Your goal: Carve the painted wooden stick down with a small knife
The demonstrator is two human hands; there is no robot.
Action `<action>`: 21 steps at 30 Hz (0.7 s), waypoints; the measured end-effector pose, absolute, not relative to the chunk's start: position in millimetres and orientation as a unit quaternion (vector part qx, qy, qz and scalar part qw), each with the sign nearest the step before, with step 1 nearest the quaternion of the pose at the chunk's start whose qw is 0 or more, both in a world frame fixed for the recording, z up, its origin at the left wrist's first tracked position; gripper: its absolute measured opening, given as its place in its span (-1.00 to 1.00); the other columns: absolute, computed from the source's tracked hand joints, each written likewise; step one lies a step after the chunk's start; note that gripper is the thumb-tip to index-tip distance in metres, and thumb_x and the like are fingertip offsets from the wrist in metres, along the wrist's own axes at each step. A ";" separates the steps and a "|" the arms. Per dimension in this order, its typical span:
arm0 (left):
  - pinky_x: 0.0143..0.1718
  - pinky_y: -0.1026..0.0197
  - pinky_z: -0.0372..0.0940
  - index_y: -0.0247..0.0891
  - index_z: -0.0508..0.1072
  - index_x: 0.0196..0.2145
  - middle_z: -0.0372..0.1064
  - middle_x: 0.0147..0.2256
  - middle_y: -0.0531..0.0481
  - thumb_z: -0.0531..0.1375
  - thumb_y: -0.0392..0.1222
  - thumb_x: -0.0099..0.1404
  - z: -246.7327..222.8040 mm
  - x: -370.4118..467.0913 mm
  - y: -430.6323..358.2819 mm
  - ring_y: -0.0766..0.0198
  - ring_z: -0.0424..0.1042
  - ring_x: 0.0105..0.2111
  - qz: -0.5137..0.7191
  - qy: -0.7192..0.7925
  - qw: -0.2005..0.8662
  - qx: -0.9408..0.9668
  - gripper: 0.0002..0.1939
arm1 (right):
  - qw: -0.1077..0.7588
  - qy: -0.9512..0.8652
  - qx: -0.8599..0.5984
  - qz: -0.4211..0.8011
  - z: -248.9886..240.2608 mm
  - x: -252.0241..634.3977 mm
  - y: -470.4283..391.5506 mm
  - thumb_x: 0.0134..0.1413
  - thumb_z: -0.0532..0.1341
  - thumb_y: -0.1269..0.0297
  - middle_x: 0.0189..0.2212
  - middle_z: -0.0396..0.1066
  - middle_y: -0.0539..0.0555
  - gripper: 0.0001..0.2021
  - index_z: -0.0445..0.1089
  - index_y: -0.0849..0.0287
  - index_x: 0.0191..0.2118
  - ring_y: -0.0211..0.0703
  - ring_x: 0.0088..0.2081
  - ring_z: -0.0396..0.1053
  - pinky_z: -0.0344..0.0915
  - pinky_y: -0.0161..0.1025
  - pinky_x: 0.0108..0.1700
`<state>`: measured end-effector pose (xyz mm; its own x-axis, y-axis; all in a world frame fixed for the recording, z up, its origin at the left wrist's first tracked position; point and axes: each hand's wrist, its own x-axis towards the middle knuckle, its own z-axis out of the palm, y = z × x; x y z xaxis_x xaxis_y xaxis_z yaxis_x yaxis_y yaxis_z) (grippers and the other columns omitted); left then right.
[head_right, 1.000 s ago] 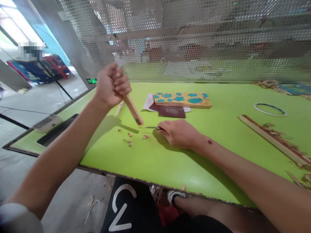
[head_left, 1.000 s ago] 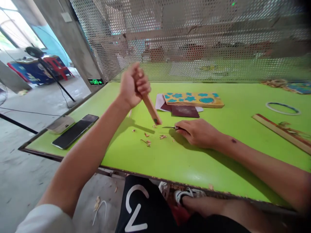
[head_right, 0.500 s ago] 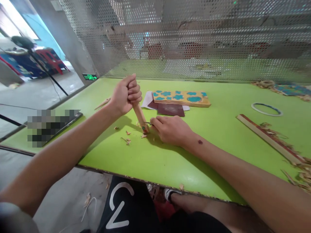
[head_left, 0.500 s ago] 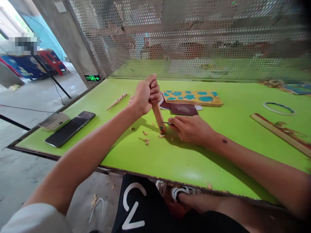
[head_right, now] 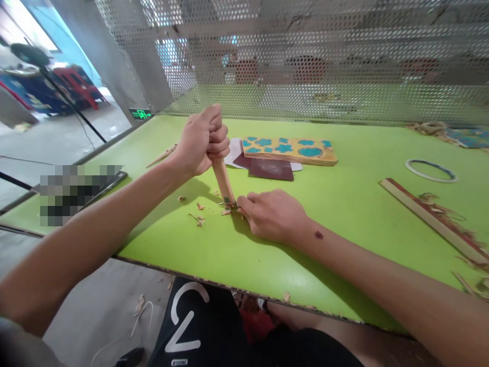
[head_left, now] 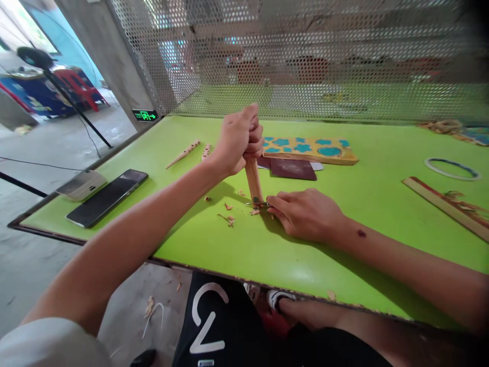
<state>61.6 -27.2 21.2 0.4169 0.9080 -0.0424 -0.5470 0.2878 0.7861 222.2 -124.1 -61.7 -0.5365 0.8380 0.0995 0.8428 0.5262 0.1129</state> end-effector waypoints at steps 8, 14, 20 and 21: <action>-0.72 0.42 -0.26 -0.20 0.01 -0.57 -0.17 -0.73 0.24 0.04 -0.16 0.47 16.4 69.4 -20.2 0.56 -0.16 -0.79 0.486 0.240 0.719 0.434 -0.55 | 0.049 -0.861 -0.498 -0.096 -61.9 223.5 -119.7 0.40 -0.08 0.13 -0.30 0.53 0.11 -0.61 0.45 0.19 -0.10 -0.22 -0.51 0.21 -0.27 -0.16 -0.44; -0.67 0.42 -0.33 -0.21 0.01 -0.59 -0.21 -0.72 0.23 0.00 -0.22 0.49 17.0 78.4 -24.1 0.58 -0.18 -0.77 0.460 0.211 0.701 0.502 -0.55 | 0.045 -0.863 -0.491 -0.110 -61.3 217.6 -119.5 0.39 -0.08 0.17 -0.36 0.51 0.13 -0.61 0.44 0.21 -0.07 -0.25 -0.58 0.11 -0.29 -0.14 -0.45; -0.67 0.39 -0.32 -0.19 -0.02 -0.61 -0.25 -0.72 0.21 -0.05 -0.19 0.51 17.6 71.1 -22.9 0.56 -0.19 -0.77 0.457 0.202 0.690 0.524 -0.51 | -0.011 -0.877 -0.475 -0.064 -56.9 227.1 -127.7 0.40 -0.09 0.18 -0.41 0.48 0.12 -0.62 0.45 0.19 -0.16 -0.25 -0.58 0.12 -0.27 -0.14 -0.45; -0.67 0.38 -0.32 -0.20 -0.02 -0.61 -0.27 -0.72 0.21 -0.09 -0.19 0.52 16.9 70.1 -21.2 0.57 -0.20 -0.78 0.461 0.208 0.686 0.523 -0.51 | -0.018 -0.879 -0.473 -0.061 -57.3 231.6 -128.9 0.40 -0.08 0.17 -0.40 0.49 0.11 -0.62 0.45 0.18 -0.17 -0.25 -0.57 0.14 -0.27 -0.15 -0.44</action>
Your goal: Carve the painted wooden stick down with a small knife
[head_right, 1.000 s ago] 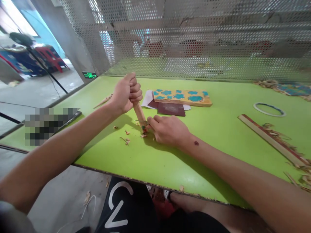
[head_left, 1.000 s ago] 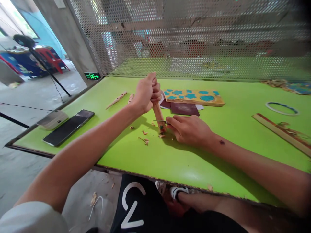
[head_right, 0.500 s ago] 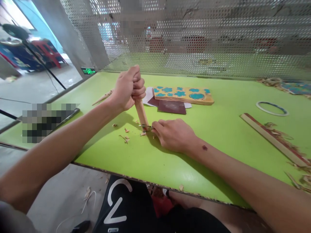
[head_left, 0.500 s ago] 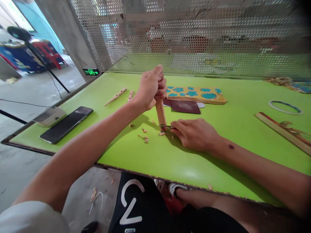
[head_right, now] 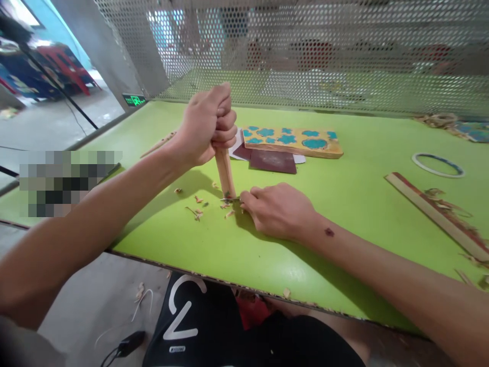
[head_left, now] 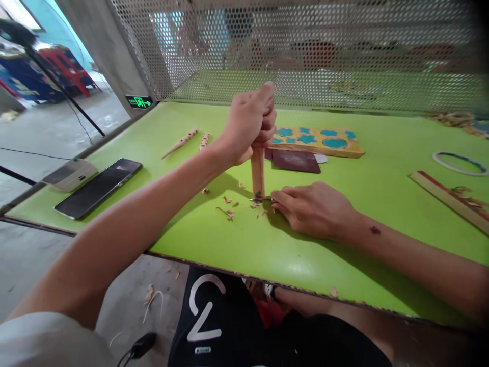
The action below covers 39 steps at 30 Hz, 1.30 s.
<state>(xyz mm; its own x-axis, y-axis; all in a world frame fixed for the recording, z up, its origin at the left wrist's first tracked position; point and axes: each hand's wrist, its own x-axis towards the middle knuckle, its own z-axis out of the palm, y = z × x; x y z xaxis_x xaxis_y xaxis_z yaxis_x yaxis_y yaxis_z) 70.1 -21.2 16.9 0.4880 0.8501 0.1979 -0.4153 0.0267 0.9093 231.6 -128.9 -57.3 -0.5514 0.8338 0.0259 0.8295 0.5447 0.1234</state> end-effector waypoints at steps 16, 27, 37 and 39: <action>-0.67 0.38 -0.33 -0.22 -0.02 -0.61 -0.22 -0.71 0.20 -0.02 -0.17 0.50 18.0 85.0 -25.4 0.57 -0.20 -0.77 0.474 0.242 0.656 0.535 -0.51 | 0.006 0.870 0.486 0.081 -55.7 216.5 -125.8 0.40 -0.09 0.19 -0.38 0.49 0.14 -0.63 0.43 0.23 -0.11 -0.25 -0.57 0.17 -0.25 -0.15 -0.45; -0.67 0.38 -0.29 -0.22 0.00 -0.61 -0.17 -0.71 0.19 -0.06 -0.19 0.50 15.5 88.3 -25.0 0.56 -0.19 -0.75 0.490 0.250 0.636 0.541 -0.52 | -0.013 0.856 0.504 0.112 -60.3 222.4 -124.0 0.40 -0.10 0.16 -0.35 0.50 0.15 -0.62 0.43 0.19 -0.09 -0.22 -0.55 0.20 -0.23 -0.16 -0.44; -0.67 0.30 -0.31 -0.16 -0.07 -0.59 -0.22 -0.69 0.18 0.09 -0.27 0.34 9.1 77.7 -13.5 0.50 -0.27 -0.70 0.502 0.239 0.655 0.513 -0.56 | 0.057 0.868 0.491 0.042 -50.9 223.3 -135.1 0.37 -0.05 0.20 -0.41 0.46 0.10 -0.69 0.39 0.17 -0.23 -0.28 -0.62 0.06 -0.26 -0.15 -0.46; -0.66 0.31 -0.31 -0.17 -0.07 -0.59 -0.23 -0.69 0.18 0.04 -0.31 0.32 8.7 78.1 -12.3 0.50 -0.25 -0.71 0.499 0.251 0.645 0.522 -0.60 | 0.041 0.871 0.487 0.054 -53.3 228.1 -132.0 0.39 -0.07 0.17 -0.41 0.47 0.10 -0.67 0.39 0.17 -0.23 -0.28 -0.61 0.06 -0.26 -0.15 -0.46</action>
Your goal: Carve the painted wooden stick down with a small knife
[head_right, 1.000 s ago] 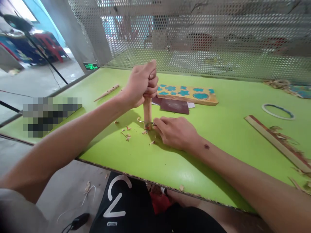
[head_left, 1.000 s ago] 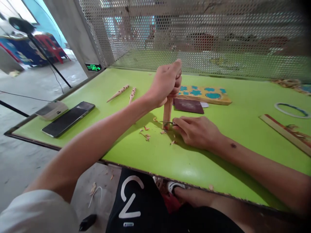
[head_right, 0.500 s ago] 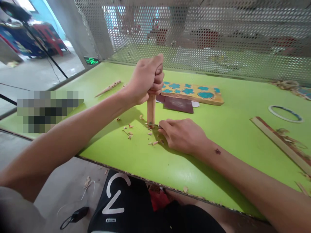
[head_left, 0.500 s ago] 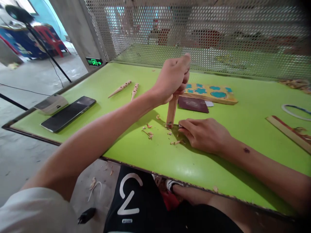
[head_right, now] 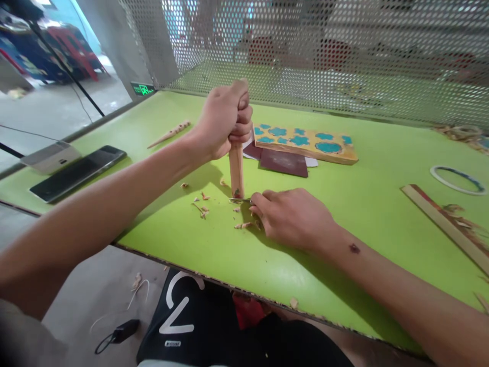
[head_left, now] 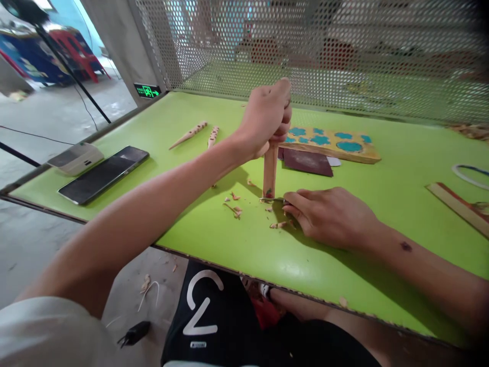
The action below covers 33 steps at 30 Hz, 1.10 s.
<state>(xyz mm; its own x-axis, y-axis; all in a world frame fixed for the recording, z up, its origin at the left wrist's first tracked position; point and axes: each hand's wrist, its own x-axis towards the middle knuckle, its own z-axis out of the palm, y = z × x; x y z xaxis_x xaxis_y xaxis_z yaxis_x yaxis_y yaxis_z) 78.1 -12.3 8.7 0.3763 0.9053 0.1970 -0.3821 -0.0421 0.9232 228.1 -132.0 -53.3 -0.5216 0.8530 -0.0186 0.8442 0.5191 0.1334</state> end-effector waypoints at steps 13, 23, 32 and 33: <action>-0.65 0.36 -0.35 -0.19 -0.02 -0.58 -0.23 -0.72 0.19 0.09 -0.24 0.40 15.3 76.5 -12.0 0.55 -0.23 -0.74 0.441 0.224 0.711 0.500 -0.56 | 0.024 0.869 0.491 0.060 -51.8 219.4 -125.5 0.39 -0.08 0.17 -0.44 0.45 0.11 -0.64 0.41 0.19 -0.21 -0.27 -0.61 0.05 -0.24 -0.15 -0.45; -0.70 0.33 -0.35 -0.19 0.01 -0.61 -0.19 -0.76 0.17 0.09 -0.22 0.38 9.1 78.4 -4.8 0.50 -0.25 -0.76 0.469 0.227 0.699 0.491 -0.56 | -0.016 0.862 0.500 0.082 -60.4 231.6 -125.9 0.41 -0.12 0.15 -0.36 0.49 0.13 -0.60 0.42 0.19 -0.14 -0.24 -0.55 0.17 -0.23 -0.16 -0.44; -0.71 0.34 -0.31 -0.17 -0.05 -0.59 -0.27 -0.72 0.19 0.01 -0.21 0.43 11.1 62.5 -5.3 0.50 -0.28 -0.74 0.468 0.241 0.690 0.496 -0.56 | 0.048 0.861 0.503 0.046 -50.3 219.4 -133.4 0.37 -0.06 0.21 -0.43 0.45 0.08 -0.68 0.40 0.16 -0.23 -0.26 -0.60 0.10 -0.24 -0.17 -0.45; -0.71 0.33 -0.30 -0.17 -0.05 -0.59 -0.28 -0.72 0.19 0.02 -0.22 0.42 10.1 60.2 -3.9 0.49 -0.29 -0.73 0.474 0.245 0.695 0.481 -0.56 | 0.055 0.863 0.500 0.045 -50.4 222.1 -134.5 0.37 -0.06 0.21 -0.43 0.45 0.08 -0.68 0.40 0.16 -0.24 -0.26 -0.60 0.11 -0.25 -0.17 -0.45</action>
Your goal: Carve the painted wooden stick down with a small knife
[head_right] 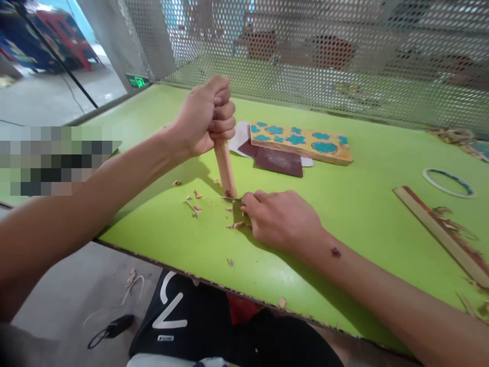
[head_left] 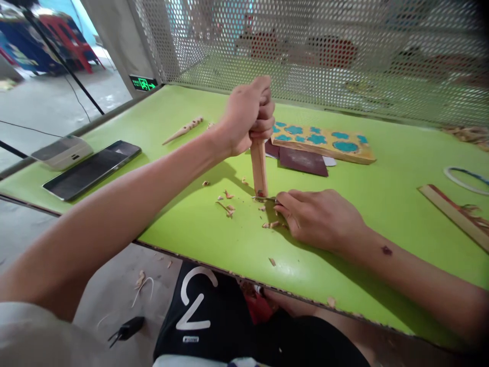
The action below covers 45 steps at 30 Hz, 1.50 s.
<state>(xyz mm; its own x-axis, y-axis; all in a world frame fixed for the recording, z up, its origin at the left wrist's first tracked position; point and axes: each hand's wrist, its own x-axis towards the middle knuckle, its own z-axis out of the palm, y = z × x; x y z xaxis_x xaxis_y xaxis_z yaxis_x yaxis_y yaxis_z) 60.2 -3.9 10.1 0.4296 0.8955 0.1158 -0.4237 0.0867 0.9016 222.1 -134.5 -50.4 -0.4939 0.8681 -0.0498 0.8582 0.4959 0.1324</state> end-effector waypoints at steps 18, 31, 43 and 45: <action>-0.73 0.36 -0.31 -0.17 -0.03 -0.61 -0.29 -0.72 0.19 -0.03 -0.18 0.48 11.4 56.4 -4.8 0.52 -0.25 -0.78 0.484 0.252 0.709 0.447 -0.53 | 0.063 0.874 0.480 0.044 -52.9 222.6 -129.3 0.37 -0.05 0.21 -0.47 0.42 0.07 -0.70 0.40 0.18 -0.21 -0.26 -0.62 0.06 -0.25 -0.16 -0.48; -0.75 0.41 -0.18 -0.20 0.12 -0.49 -0.17 -0.72 0.27 0.09 -0.09 0.46 13.7 36.3 0.6 0.54 -0.12 -0.81 0.559 0.225 0.728 0.328 -0.63 | -0.195 0.836 0.507 0.078 -47.3 261.1 -126.2 0.35 0.04 0.09 -0.35 0.54 0.13 -0.67 0.47 0.18 -0.13 -0.19 -0.51 0.31 0.05 -0.24 -0.44; -0.72 0.44 -0.01 -0.20 0.19 -0.49 0.07 -0.71 0.23 0.22 -0.13 0.37 20.5 34.7 -19.3 0.52 0.09 -0.78 0.501 0.277 0.709 0.411 -0.67 | -0.193 0.787 0.584 -0.045 -32.8 246.0 -117.9 0.37 -0.04 -0.02 -0.44 0.48 0.08 -0.59 0.41 0.16 -0.12 -0.14 -0.47 0.32 0.06 -0.24 -0.39; -0.72 0.41 0.00 -0.20 0.17 -0.54 0.06 -0.73 0.22 0.22 -0.13 0.36 18.2 34.6 -20.1 0.51 0.09 -0.79 0.491 0.275 0.712 0.421 -0.62 | -0.162 0.792 0.585 -0.064 -41.4 238.2 -119.1 0.40 -0.08 0.04 -0.38 0.51 0.11 -0.59 0.42 0.18 -0.11 -0.13 -0.44 0.33 0.04 -0.24 -0.39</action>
<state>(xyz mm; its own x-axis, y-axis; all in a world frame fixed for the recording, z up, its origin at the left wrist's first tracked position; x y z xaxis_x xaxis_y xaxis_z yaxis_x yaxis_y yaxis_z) 34.6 -20.1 18.2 0.3680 0.9296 0.0215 -0.4676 0.1650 0.8684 238.2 -119.1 -41.4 -0.2624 0.9477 0.1820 0.9064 0.3067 -0.2904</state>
